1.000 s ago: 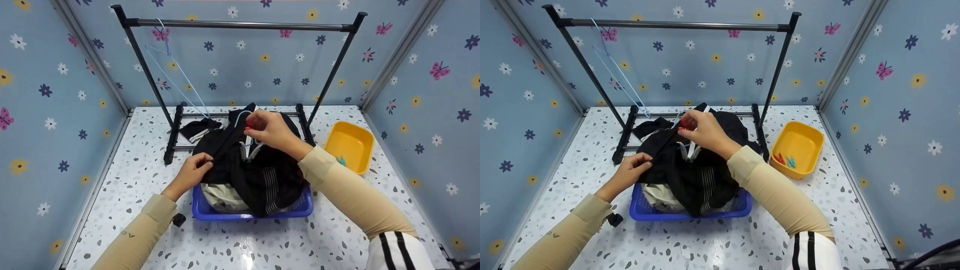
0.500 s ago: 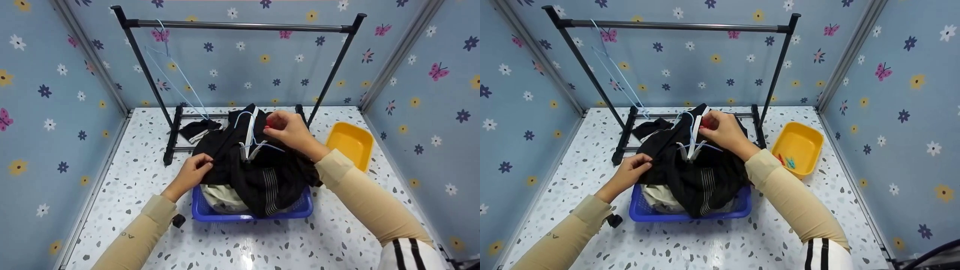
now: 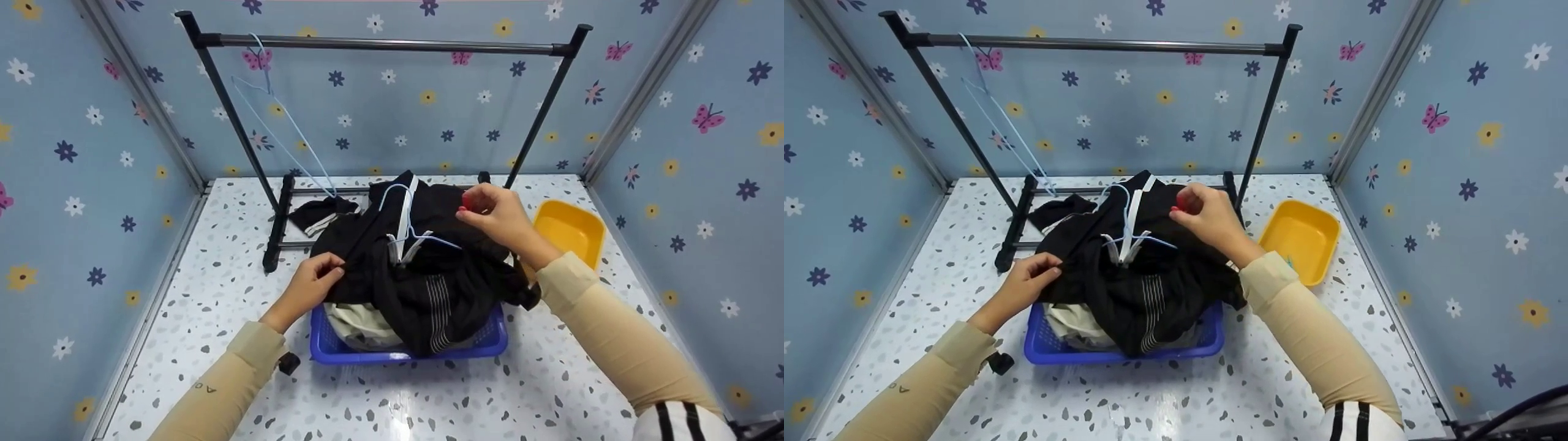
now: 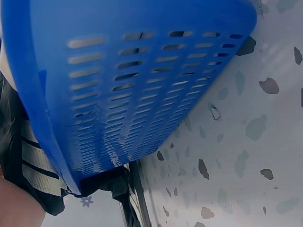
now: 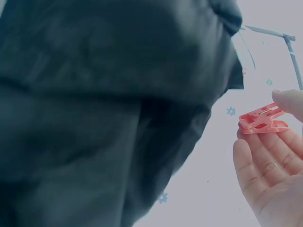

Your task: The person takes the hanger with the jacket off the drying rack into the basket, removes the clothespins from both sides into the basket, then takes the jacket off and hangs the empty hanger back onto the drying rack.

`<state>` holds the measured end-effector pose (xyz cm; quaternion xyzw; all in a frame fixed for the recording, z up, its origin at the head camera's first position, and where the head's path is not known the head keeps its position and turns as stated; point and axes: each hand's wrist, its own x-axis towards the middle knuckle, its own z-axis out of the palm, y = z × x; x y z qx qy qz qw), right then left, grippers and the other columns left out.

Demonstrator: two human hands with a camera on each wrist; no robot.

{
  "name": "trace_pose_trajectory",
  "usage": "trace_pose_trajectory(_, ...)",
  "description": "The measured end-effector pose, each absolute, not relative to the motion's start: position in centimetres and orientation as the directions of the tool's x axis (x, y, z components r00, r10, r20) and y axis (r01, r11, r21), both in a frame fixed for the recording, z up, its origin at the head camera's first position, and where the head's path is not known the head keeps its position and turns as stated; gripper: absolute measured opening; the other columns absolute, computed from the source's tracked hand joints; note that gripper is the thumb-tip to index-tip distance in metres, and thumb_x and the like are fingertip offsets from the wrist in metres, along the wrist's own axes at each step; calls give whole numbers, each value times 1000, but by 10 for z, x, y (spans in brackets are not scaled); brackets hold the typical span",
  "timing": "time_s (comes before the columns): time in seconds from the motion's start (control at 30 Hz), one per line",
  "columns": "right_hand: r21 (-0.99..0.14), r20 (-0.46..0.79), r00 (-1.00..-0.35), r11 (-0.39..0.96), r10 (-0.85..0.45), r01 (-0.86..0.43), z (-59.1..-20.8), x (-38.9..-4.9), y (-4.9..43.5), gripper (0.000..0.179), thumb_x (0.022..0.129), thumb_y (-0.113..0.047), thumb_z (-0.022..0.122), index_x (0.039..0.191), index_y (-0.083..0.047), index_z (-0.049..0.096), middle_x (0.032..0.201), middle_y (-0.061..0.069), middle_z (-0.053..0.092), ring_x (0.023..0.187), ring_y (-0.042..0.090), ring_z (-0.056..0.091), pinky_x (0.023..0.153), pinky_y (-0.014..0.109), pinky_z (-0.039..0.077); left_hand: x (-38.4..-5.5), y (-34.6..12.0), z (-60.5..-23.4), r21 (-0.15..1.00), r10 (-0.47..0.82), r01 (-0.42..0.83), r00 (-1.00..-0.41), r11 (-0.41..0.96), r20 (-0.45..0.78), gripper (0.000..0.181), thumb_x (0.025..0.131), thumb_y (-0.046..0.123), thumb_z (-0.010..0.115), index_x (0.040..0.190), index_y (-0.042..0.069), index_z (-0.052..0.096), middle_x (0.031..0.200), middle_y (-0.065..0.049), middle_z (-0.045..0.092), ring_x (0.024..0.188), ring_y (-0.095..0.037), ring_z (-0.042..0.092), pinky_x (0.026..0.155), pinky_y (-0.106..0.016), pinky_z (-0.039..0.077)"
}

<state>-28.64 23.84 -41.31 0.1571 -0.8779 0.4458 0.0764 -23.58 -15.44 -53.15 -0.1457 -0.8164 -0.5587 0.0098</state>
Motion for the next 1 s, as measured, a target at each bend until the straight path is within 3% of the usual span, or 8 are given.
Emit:
trace_pose_trajectory(0.6,-783,241,-966,569,-93,-250,-420,-280,284,27,98,-7,85,119,7,74,110,26,79,82,-7,65,79,7,56,-235,-155,-529,906,239,256,-954,337,180,9,107,1,68,107,-2,77,102,-17,76,90,-3,60,90,-21,49)
trace_pose_trajectory(1.0,-763,227,-974,617,-25,-193,-425,-281,319,36,101,-10,84,130,7,71,121,29,76,88,-6,63,82,3,52,-233,-154,-528,911,227,250,-957,328,181,9,105,0,69,107,-2,77,102,-17,77,91,-2,61,91,-20,50)
